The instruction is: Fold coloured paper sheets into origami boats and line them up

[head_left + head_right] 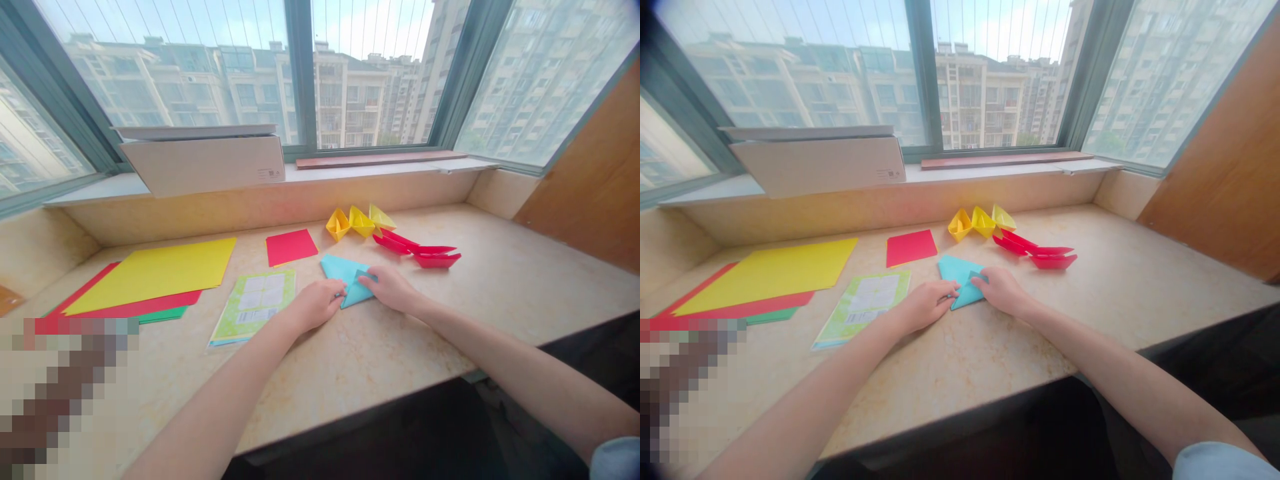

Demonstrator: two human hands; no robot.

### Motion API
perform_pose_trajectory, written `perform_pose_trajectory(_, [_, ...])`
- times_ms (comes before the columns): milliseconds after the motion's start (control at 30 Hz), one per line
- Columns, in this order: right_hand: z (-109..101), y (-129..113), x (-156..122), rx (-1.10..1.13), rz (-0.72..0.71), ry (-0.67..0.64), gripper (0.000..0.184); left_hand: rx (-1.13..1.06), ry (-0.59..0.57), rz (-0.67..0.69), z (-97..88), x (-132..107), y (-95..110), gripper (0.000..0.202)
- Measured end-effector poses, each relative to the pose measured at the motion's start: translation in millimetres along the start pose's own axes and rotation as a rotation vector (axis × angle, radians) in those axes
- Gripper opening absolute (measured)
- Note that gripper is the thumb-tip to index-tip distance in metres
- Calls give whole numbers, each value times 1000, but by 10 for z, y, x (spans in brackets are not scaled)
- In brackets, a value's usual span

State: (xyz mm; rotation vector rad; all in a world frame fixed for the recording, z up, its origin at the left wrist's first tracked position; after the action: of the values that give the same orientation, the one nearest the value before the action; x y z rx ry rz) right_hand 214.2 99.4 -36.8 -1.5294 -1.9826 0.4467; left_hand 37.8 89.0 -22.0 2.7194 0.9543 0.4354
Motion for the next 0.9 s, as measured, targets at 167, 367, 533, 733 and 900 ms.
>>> perform_pose_trajectory(167, [16,28,15,-19,36,-5,36,22,-3,0,0,-5,19,20])
perform_pose_trajectory(367, [35,29,30,-52,50,-8,35,114,-23,-20,11,-47,81,22])
perform_pose_trajectory(533, [17,30,10,-55,74,29,27,200,-14,-73,35,-62,110,32])
perform_pose_trajectory(733, [-14,-31,-40,-37,87,54,20,283,-24,-12,60,-34,133,32])
perform_pose_trajectory(900, [11,-84,-32,-68,66,17,16,291,-8,4,40,-21,145,32])
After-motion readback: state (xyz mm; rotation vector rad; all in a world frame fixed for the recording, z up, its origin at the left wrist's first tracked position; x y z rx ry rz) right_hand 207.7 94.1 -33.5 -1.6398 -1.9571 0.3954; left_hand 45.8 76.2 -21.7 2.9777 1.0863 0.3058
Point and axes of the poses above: each hand's wrist, its own x-axis towards the middle knuckle, its own z-axis out of the palm, y = z × x, the point moved 6 cm from there along x, towards the middle knuckle, and after that the axes turned 9 degrees about x, right-handed, at the moved point
